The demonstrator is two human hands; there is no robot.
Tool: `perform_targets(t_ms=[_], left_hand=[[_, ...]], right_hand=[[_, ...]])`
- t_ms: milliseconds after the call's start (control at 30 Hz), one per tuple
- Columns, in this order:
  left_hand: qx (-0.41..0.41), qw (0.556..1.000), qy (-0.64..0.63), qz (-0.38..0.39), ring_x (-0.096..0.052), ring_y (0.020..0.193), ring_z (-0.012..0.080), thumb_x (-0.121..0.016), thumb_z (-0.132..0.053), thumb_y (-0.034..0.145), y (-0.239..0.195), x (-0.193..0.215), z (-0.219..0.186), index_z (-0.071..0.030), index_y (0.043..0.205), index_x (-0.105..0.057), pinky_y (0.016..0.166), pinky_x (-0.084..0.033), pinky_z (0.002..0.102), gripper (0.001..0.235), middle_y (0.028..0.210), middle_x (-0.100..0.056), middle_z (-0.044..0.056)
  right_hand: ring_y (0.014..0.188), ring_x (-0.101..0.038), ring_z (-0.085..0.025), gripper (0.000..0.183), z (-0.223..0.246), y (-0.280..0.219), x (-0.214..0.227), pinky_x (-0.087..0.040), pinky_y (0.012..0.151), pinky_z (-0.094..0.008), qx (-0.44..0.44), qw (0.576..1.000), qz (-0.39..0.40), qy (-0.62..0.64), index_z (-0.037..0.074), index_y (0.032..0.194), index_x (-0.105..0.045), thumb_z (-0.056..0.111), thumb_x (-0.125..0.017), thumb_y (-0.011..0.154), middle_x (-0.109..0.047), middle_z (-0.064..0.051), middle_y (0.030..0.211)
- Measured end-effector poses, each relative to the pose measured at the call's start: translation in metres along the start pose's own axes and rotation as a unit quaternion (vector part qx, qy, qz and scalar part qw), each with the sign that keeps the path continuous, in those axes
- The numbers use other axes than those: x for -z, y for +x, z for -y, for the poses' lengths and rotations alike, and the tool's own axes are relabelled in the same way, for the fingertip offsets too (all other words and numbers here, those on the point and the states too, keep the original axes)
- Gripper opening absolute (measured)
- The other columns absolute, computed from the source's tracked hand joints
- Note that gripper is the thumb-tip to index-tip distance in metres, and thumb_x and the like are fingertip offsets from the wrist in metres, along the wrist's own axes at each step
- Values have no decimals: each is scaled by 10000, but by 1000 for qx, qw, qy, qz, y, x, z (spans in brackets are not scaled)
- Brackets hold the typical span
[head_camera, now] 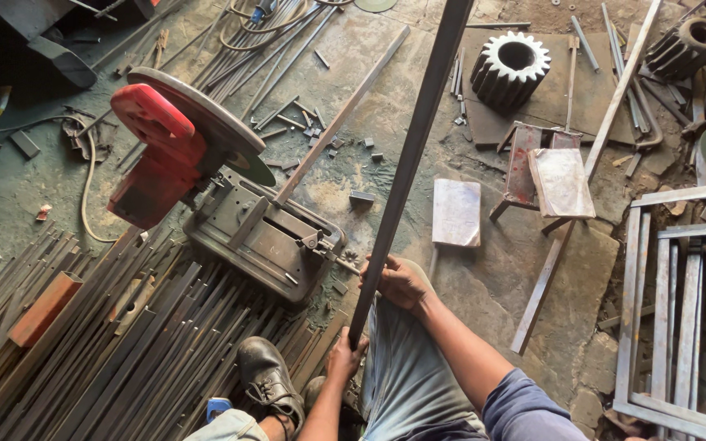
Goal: The person measures a metal rod with a tape measure, marks it with a blue pen, and cuts it using a power saw.
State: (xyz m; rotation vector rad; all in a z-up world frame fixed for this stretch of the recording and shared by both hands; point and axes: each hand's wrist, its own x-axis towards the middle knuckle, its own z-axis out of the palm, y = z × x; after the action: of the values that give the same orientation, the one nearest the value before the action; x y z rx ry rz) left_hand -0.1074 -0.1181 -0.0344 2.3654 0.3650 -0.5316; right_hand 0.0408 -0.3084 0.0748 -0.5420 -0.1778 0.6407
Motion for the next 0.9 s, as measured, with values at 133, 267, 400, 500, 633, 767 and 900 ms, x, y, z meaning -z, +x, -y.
perform_targets(t_ms=[133,267,400,500,633,767,900], left_hand=[[-21,999,-13,-24,-670,1097,399,-688,-624,877,3,-2,-3,-157,1440,-431,935,-528,507,775,1182,-684,180],[15,999,-29,10,-703,1087,334,-690,-604,881,3,-3,-3,-198,1386,-513,939,-546,481,672,1158,-718,130],[30,999,-29,18,-697,1098,318,-706,-594,874,6,-2,-5,-204,1369,-525,945,-540,484,656,1155,-716,118],[36,999,-32,21,-703,1087,322,-708,-594,869,7,-3,-5,-200,1319,-545,931,-548,490,620,1142,-719,119],[19,999,-32,-5,-699,1069,352,-740,-599,838,8,-3,-5,-209,1320,-508,912,-548,502,662,1131,-706,145],[15,999,-37,-1,-715,1039,365,-724,-607,839,7,-5,-3,-222,1204,-573,890,-553,514,552,1079,-739,127],[20,1000,-14,1,-712,1034,373,-712,-624,848,7,-6,-1,-228,1210,-563,888,-546,523,556,1068,-738,133]], right_hand=[[1100,-680,-326,515,0,1,0,-535,1005,-474,-1,1000,-3,-2,57,1356,-619,173,-812,893,-707,-181,1157],[1119,-671,-315,503,-1,2,2,-527,1032,-474,-3,1000,13,9,71,1363,-621,168,-806,905,-702,-172,1163],[1122,-667,-311,500,-2,2,6,-522,1036,-481,-4,1000,-7,8,68,1356,-627,167,-803,898,-704,-171,1158],[1134,-663,-307,503,-3,2,9,-518,1051,-484,-6,1000,0,12,70,1358,-624,175,-802,900,-700,-168,1165],[1137,-660,-308,510,-4,3,12,-515,1052,-485,-8,1000,-2,11,66,1370,-614,186,-800,910,-693,-163,1174],[1133,-661,-317,525,-4,1,12,-517,1035,-483,-9,1000,3,4,68,1382,-604,212,-796,915,-691,-165,1177],[1130,-664,-323,530,-4,2,10,-519,1030,-486,-10,1000,5,-1,74,1388,-597,221,-793,918,-692,-167,1174]])
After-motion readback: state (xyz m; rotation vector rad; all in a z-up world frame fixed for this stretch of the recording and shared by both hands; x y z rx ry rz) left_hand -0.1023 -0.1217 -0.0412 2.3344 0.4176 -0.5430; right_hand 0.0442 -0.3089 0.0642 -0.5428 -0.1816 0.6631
